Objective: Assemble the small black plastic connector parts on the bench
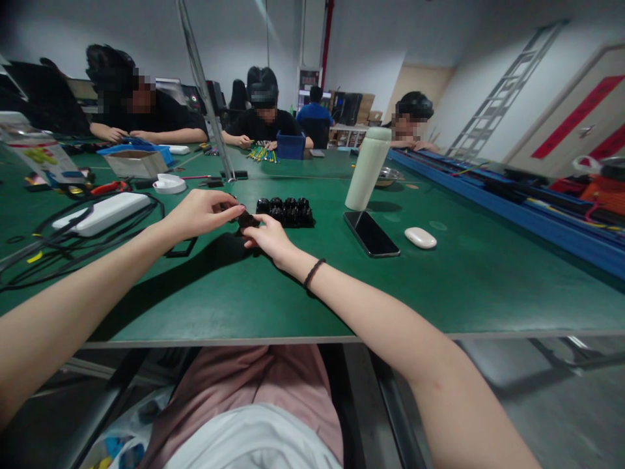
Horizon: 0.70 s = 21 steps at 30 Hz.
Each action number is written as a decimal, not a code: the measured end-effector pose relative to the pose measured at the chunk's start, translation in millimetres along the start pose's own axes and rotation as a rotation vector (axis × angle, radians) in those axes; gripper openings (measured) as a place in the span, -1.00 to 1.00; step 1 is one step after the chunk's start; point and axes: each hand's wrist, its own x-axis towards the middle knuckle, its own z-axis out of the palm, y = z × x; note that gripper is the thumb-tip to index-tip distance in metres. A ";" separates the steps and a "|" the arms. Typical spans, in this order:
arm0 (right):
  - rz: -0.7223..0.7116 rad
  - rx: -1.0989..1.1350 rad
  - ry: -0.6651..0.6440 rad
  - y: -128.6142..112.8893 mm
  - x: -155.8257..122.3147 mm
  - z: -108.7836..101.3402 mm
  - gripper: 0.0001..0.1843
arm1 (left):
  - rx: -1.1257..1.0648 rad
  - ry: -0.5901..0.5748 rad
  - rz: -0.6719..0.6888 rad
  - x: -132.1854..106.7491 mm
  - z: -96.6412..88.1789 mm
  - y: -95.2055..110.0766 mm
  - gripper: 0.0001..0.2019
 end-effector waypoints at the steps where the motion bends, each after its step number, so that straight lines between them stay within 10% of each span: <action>1: -0.002 -0.002 0.000 0.2 0.1 -0.1 -0.72 | 0.000 0.001 -0.013 -0.1 -0.4 0.5 -0.54; 21: 0.012 0.046 0.001 -0.9 -1.9 0.6 -0.73 | -0.284 -0.142 -0.426 6.7 2.6 -10.1 -0.60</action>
